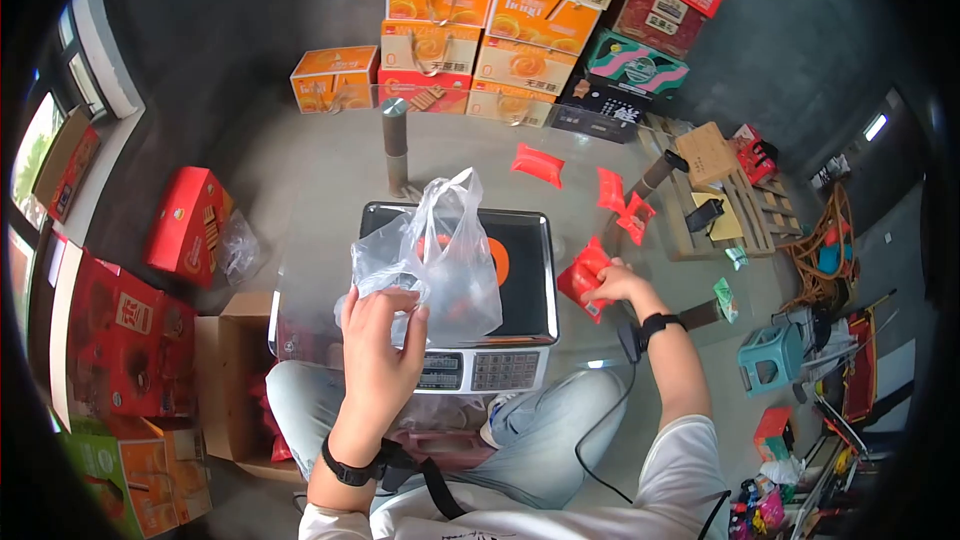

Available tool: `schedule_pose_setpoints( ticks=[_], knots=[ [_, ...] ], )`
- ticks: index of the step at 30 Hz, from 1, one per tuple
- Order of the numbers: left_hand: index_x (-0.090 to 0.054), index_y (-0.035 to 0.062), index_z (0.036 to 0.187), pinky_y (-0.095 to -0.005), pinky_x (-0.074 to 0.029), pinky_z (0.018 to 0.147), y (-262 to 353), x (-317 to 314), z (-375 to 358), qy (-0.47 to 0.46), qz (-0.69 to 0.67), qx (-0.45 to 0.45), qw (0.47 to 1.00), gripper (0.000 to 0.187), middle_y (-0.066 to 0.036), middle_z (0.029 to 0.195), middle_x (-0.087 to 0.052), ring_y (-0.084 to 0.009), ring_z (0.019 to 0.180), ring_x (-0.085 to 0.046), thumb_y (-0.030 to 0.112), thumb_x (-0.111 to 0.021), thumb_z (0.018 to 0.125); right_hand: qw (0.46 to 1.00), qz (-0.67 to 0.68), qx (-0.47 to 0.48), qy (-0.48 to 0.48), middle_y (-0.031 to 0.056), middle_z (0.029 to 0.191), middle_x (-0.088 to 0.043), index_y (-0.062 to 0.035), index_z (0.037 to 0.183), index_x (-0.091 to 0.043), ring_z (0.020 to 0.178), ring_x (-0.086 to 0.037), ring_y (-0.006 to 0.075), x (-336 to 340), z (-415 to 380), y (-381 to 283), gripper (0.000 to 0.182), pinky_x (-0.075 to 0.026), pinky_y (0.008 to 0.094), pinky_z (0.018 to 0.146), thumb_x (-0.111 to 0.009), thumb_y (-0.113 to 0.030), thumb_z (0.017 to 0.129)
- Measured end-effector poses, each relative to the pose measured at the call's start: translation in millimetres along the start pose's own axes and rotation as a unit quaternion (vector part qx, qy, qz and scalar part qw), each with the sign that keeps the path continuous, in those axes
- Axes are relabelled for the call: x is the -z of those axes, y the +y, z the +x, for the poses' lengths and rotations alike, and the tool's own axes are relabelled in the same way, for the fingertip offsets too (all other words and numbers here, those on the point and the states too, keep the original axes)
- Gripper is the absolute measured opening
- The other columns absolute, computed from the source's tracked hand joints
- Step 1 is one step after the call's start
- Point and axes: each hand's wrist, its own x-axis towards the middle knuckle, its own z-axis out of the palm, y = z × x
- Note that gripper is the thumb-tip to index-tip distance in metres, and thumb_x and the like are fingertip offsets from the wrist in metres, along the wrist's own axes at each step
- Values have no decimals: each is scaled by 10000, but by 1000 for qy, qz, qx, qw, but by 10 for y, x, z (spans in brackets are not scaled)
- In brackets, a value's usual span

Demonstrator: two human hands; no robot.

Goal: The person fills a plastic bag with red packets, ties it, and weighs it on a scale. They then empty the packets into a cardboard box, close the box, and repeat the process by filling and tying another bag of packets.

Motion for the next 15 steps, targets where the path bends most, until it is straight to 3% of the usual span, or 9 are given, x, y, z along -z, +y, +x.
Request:
schedule_pose_setpoints(
  ticks=[2,4,7,8,10,12,15],
  knots=[
    [-574,47,914,-498,-290,1073,-3,-40,-31,-9,1,2,1000,87,-76,940,-665,-273,979,-622,48,-624,843,999,-16,29,42,224,1373,-352,-81,1038,-706,1233,-355,413,-297,-63,157,748,-346,411,1053,-770,-644,549],
    [-584,62,938,-497,-265,1077,-27,-98,-37,-20,-6,1,1000,127,-67,958,-663,-269,1056,-594,65,-646,827,999,2,36,24,237,1439,-294,-88,1078,-680,1318,-295,409,-317,-261,184,727,-302,420,1088,-784,-612,586],
    [-584,64,937,-500,-255,1082,-64,-187,-9,-23,-6,0,1000,126,-62,968,-663,-271,1050,-596,60,-644,826,947,270,140,103,250,1479,-248,-104,1093,-636,1426,-166,349,-372,-148,460,523,-266,433,1111,-752,-480,749],
    [-584,64,937,-500,-255,1082,-70,-216,2,-29,-7,1,1000,126,-62,968,-663,-271,1050,-596,60,-644,826,941,270,112,171,256,1461,-273,-96,1167,-588,1406,-212,344,-334,-96,572,571,-270,438,1109,-723,-488,775],
    [-577,65,925,-505,-251,1084,-71,-265,40,-26,-7,0,1000,122,-58,979,-663,-272,1055,-595,52,-642,822,918,335,37,207,258,1436,-303,-65,1243,-519,1377,-257,351,-159,83,741,673,-267,442,1109,-711,-512,777],
    [-564,65,901,-509,-243,1088,-85,-316,73,-31,-13,10,999,111,-64,984,-662,-271,1066,-591,39,-634,819,913,306,-8,269,249,1416,-324,-34,1306,-459,1332,-324,357,28,287,924,801,-276,443,1103,-698,-567,759],
    [-551,61,880,-509,-238,1092,-181,-357,130,-33,-21,19,999,101,-73,997,-663,-277,1055,-599,32,-625,818,893,254,-99,358,246,1435,-298,-34,1368,-414,1332,-325,366,242,854,1185,953,-272,443,1104,-680,-664,704]
  ],
)
